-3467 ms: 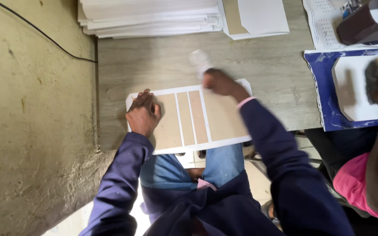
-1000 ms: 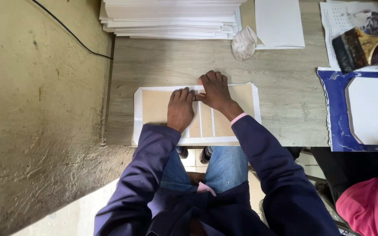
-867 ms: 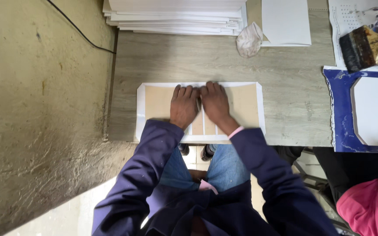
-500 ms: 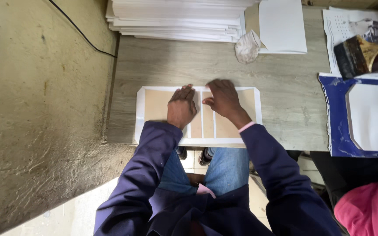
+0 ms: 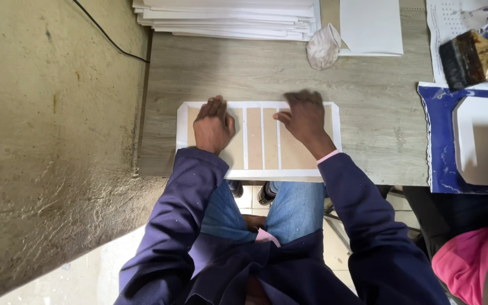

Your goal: The person assembles a paper craft by folding a pre-cut sheet and pressing the creases. They then use a white cloth to wipe the surface of the folded paper before placing it on a stack.

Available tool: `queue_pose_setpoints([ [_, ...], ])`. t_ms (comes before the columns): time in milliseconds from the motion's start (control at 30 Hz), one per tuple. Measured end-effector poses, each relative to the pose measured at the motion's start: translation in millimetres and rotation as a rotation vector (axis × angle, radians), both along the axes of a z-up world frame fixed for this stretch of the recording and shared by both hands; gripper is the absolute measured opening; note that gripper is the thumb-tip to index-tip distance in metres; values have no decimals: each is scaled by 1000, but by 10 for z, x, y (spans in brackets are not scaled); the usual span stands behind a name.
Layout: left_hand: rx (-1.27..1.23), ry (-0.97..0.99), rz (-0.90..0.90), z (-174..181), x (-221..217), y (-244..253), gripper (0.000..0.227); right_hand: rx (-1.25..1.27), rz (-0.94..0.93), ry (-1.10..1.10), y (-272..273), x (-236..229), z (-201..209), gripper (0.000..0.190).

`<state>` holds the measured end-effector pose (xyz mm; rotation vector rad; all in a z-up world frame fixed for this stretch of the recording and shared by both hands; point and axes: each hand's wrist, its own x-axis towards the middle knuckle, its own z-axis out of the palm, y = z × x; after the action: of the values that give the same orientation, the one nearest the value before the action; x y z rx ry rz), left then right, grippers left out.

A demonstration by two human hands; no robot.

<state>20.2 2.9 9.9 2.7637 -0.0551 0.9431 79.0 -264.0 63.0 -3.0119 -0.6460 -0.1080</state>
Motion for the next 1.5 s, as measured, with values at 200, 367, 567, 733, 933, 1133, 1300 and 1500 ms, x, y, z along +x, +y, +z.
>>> queue_pose_setpoints([
  [200,-7,-90,30,-320,39,50,18,-18,-129,-288,-29,-211,-638,67],
  [367,53,-39,-49,-244,-16,143,20,-16,-142,-75,-350,-165,-225,74],
  [567,112,57,-192,-10,-105,397,31,-177,-160,80,-524,308,-176,68],
  [733,-115,197,-331,182,-139,442,77,212,145,-62,-688,1459,-338,54],
  [933,-23,109,-97,106,-64,338,47,727,496,403,-181,784,-341,30],
  [1133,-14,38,-64,-11,-48,341,40,977,64,806,-1180,392,41,50],
  [1300,-11,-50,-45,-71,-60,330,38,655,86,330,-1003,796,-379,21],
  [1500,-17,-40,-19,-46,-66,314,35,718,512,433,835,611,-534,18],
])
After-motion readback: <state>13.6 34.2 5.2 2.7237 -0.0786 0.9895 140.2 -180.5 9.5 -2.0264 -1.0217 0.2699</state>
